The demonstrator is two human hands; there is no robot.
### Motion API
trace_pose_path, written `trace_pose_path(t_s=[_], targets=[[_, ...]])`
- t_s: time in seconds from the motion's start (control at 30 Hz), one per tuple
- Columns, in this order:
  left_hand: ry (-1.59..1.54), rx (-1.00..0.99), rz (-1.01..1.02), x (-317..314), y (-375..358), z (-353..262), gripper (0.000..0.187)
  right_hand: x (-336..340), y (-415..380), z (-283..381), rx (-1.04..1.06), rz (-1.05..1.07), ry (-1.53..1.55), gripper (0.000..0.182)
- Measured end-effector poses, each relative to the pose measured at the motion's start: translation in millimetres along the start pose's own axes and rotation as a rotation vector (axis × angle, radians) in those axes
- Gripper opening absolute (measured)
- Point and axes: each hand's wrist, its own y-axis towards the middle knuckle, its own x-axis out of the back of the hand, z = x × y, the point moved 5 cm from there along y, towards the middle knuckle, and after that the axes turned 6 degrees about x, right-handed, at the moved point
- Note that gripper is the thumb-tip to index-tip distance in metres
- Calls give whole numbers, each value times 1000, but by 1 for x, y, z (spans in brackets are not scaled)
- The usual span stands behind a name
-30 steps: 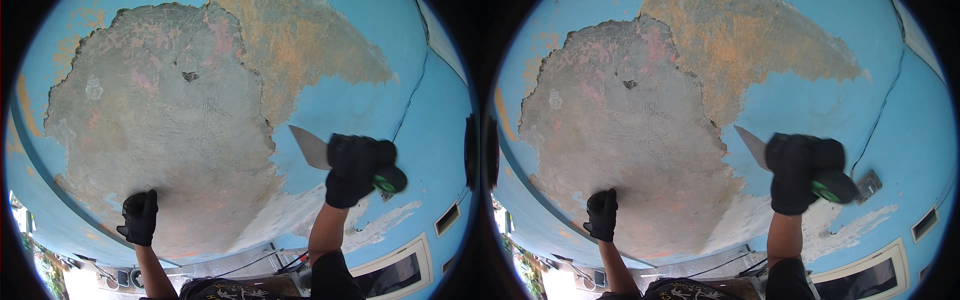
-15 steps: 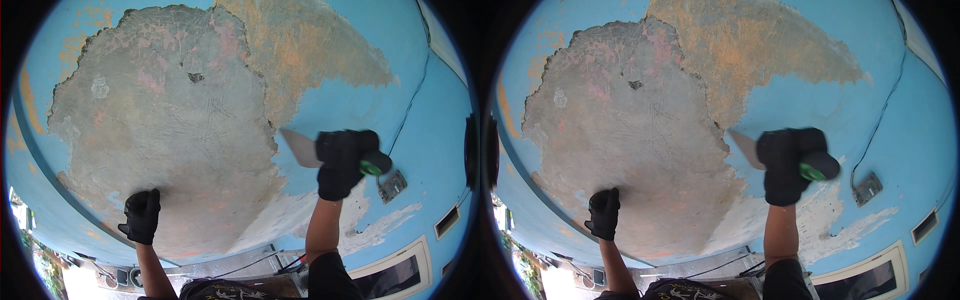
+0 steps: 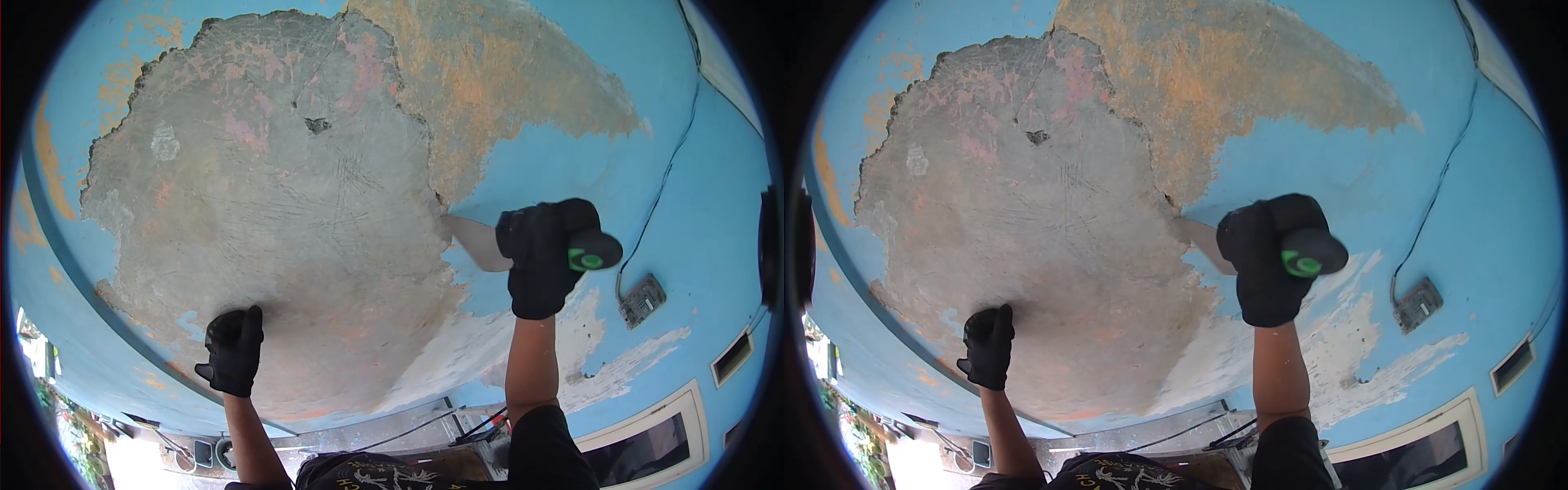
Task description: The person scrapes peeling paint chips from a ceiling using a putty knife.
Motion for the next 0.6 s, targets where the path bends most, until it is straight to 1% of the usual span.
trace_pose_path(t_s=[0.03, 0.07, 0.1, 0.13, 0.17, 0.2, 0.23, 0.3, 0.37, 0.43, 0.47, 0.53, 0.6], targets=[[-3, -5, -6, 0, 1, -1, 44, 0, -2, 8, 47, -48, 117, 20], [-2, 2, -2, -1, 0, 0, 44, -15, 2, 20, 78, 4, 133, 16], [0, 9, 0, 0, 0, 1, 44, -40, 10, 37, 153, 208, -76, 12], [0, 4, -6, 0, 2, 0, 44, -54, 17, 47, 224, 360, -237, 9], [-4, 5, -7, 0, 1, 0, 44, -53, 18, 42, 243, 307, -382, 6], [-6, 7, -3, 0, 0, 1, 44, -48, 5, 23, 310, 32, -565, 6], [-2, 9, 2, 0, -1, 2, 44, -61, 1, 14, 283, 31, -578, 3], [-1, -4, -12, 0, 0, 3, 44, -65, 0, 17, 302, -1, -454, 3], [19, -7, -14, 1, 1, 0, 44, -84, 16, 43, 355, 322, -260, 4], [43, 0, -12, 0, 0, -1, 44, -61, 16, 25, 286, 258, -269, 6], [22, 3, -5, 0, -1, -1, 45, -62, 4, 5, 264, 57, -412, 6], [1, 3, 6, -1, -1, 1, 46, -68, -5, 9, 254, -14, -579, 13], [32, -4, -6, -1, 0, 1, 47, -62, 0, 32, 336, 7, -347, 18]])
